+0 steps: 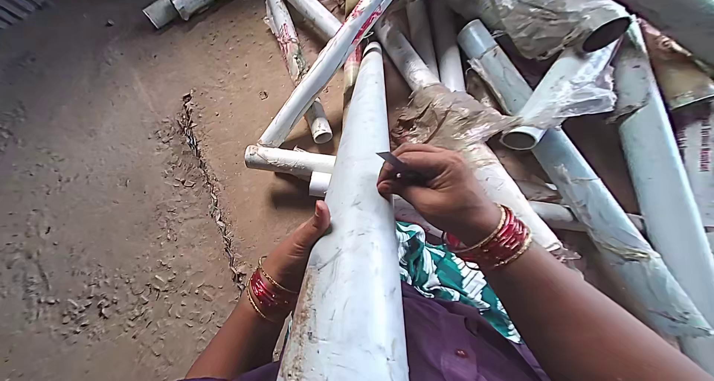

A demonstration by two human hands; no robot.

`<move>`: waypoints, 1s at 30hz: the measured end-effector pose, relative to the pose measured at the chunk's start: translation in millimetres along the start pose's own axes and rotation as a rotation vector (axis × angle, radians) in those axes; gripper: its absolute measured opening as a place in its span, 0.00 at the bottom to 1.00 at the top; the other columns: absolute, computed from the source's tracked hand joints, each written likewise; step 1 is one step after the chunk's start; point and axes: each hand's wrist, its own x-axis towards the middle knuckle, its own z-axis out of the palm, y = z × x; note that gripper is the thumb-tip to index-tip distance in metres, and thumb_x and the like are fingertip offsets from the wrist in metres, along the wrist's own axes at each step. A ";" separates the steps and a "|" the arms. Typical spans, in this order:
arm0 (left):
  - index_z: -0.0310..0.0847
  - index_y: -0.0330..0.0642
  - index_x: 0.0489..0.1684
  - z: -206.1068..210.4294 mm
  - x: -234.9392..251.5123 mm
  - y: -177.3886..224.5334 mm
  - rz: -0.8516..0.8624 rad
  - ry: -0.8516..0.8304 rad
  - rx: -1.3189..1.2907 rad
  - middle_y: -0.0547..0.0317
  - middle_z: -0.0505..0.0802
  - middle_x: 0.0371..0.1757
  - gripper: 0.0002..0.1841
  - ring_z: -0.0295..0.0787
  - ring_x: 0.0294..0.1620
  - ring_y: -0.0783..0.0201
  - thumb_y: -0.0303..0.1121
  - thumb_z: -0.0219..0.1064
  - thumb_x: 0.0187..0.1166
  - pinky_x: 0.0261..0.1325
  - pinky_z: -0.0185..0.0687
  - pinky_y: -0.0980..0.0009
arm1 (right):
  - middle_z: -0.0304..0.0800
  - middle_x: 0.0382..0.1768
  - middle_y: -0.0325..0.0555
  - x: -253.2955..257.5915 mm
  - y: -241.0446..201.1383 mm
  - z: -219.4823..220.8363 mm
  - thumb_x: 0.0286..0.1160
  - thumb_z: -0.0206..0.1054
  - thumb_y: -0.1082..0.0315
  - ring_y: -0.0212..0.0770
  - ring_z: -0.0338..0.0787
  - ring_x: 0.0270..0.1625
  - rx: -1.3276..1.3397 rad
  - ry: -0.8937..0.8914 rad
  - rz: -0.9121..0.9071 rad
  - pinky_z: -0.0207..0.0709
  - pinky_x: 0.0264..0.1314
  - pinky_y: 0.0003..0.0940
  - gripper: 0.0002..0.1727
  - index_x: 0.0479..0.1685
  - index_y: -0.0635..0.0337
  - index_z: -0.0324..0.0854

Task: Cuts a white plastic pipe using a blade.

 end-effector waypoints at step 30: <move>0.93 0.54 0.40 0.4 -0.3 -1.5 0.001 0.046 0.021 0.65 0.98 0.36 0.20 0.96 0.40 0.76 0.59 0.69 0.76 0.48 0.92 0.78 | 0.92 0.39 0.50 -3.3 9.1 0.6 0.75 0.68 0.75 0.33 0.90 0.44 -0.280 0.017 -0.275 0.83 0.49 0.23 0.07 0.37 0.67 0.92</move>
